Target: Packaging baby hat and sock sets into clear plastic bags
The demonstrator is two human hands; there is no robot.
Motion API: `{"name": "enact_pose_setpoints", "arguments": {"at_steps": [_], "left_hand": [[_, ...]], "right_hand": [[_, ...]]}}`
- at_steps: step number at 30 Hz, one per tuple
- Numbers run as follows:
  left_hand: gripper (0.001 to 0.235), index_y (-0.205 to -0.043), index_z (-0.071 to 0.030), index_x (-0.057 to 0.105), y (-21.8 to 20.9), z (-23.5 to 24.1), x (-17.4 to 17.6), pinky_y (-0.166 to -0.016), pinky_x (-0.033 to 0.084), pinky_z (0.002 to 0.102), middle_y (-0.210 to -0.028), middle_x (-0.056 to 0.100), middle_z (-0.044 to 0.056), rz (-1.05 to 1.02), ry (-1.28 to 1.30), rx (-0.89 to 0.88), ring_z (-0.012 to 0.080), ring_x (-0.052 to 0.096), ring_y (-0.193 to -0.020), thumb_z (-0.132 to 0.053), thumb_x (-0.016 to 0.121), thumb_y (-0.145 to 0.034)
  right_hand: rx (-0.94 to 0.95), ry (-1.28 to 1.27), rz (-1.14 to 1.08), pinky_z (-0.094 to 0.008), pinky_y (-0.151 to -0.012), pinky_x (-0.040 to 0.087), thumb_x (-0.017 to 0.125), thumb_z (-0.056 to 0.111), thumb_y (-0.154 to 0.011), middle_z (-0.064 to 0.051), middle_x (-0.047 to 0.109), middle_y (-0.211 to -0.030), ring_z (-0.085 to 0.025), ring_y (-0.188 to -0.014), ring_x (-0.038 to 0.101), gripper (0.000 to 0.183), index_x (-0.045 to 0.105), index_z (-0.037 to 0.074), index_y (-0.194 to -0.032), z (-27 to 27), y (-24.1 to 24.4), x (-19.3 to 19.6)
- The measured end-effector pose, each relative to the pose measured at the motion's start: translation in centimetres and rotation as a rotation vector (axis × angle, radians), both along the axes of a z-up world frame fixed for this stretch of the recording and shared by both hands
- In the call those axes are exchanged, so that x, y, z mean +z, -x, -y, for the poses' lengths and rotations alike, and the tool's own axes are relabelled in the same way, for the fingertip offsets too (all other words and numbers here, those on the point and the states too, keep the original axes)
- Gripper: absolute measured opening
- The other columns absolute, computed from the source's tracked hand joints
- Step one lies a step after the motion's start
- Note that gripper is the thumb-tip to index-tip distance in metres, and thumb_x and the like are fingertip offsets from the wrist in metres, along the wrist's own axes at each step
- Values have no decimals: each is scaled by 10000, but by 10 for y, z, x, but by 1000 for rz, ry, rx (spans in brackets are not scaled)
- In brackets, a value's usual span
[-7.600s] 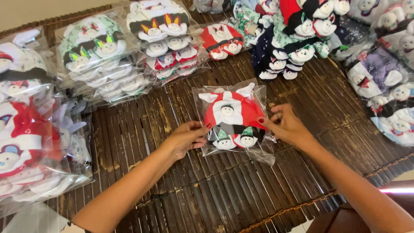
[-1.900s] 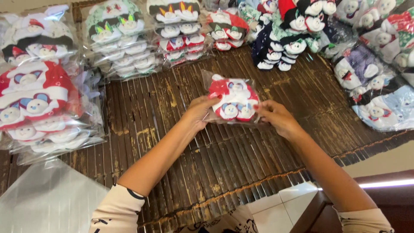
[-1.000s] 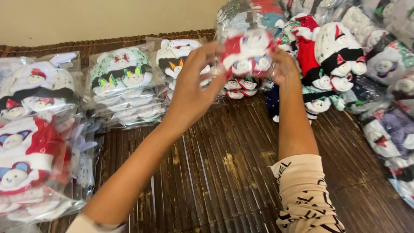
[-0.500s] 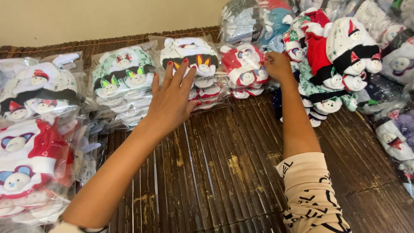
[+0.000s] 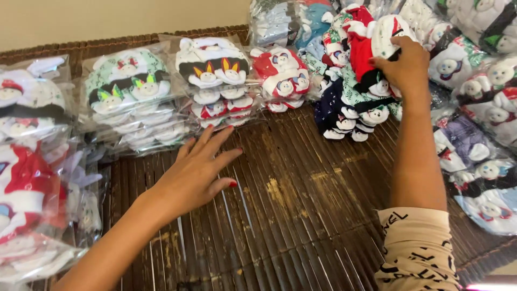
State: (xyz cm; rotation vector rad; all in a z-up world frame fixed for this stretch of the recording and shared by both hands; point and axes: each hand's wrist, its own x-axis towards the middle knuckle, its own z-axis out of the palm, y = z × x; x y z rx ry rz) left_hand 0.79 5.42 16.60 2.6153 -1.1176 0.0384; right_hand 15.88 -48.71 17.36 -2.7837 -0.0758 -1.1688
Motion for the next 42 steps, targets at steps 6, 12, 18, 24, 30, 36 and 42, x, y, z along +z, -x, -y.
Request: {"name": "enact_pose_setpoints", "arguments": {"at_steps": [6, 12, 18, 24, 30, 36, 42], "left_hand": [[529, -1359, -111, 604, 54, -23, 16, -1114, 304, 610, -1651, 282, 179, 41, 61, -42, 462, 217, -1499, -339, 668, -887], [420, -1308, -122, 659, 114, -69, 54, -1063, 436, 510, -1587, 441, 140, -114, 308, 61, 340, 491, -1347, -260, 627, -912], [347, -1266, -45, 669, 154, -96, 18, -854, 515, 329, -1374, 645, 113, -30, 585, 185, 247, 664, -1078, -94, 693, -923], [330, -1316, -36, 660, 170, -120, -51, -1038, 479, 520, -1250, 684, 192, -80, 673, 160, 397, 635, -1210, -135, 644, -1000], [308, -1236, -12, 683, 227, -104, -62, -865, 569, 508, -1154, 722, 216, -107, 456, 269, 414, 695, -1056, -96, 621, -946], [501, -1297, -32, 612, 233, -53, -156, -773, 599, 540, -1240, 577, 190, 179, 105, 238, 447, 580, -1155, -316, 727, -902], [420, -1211, 8, 647, 209, -80, -144, -875, 569, 610, -1261, 565, 225, 102, 118, 200, 511, 523, -1250, 22, 683, -793]], "right_hand": [[-10, -6, 514, -389, -653, 560, 710, 12, -975, -157, 735, -942, -262, -751, 683, 248, 639, -16, -1210, -5, 32, 26], [103, -239, 269, -293, -576, 561, 855, 191, -1156, -78, 731, -905, -154, -723, 612, 296, 723, -34, -1017, -6, 89, 21], [536, -208, 14, -463, -1000, 513, 734, 5, -969, -306, 615, -1334, -419, -1180, 639, 495, 511, -101, -1398, -290, 212, -15], [786, 276, -236, -440, -843, 573, 685, 527, -931, -309, 668, -1090, -440, -1007, 674, 672, 631, -40, -1289, -439, 360, -142], [776, -309, -690, -435, -794, 577, 416, 319, -1089, -221, 744, -862, -366, -817, 733, 428, 716, 20, -1148, -378, 328, -44], [801, 158, -589, -506, -886, 562, 829, 154, -755, -177, 630, -1176, -441, -1039, 674, 474, 620, 52, -1168, -357, 334, -88], [796, 350, -168, -320, -554, 590, 635, 144, -921, -55, 570, -1116, -271, -913, 666, 164, 594, 118, -1078, -354, 316, -181]]}}
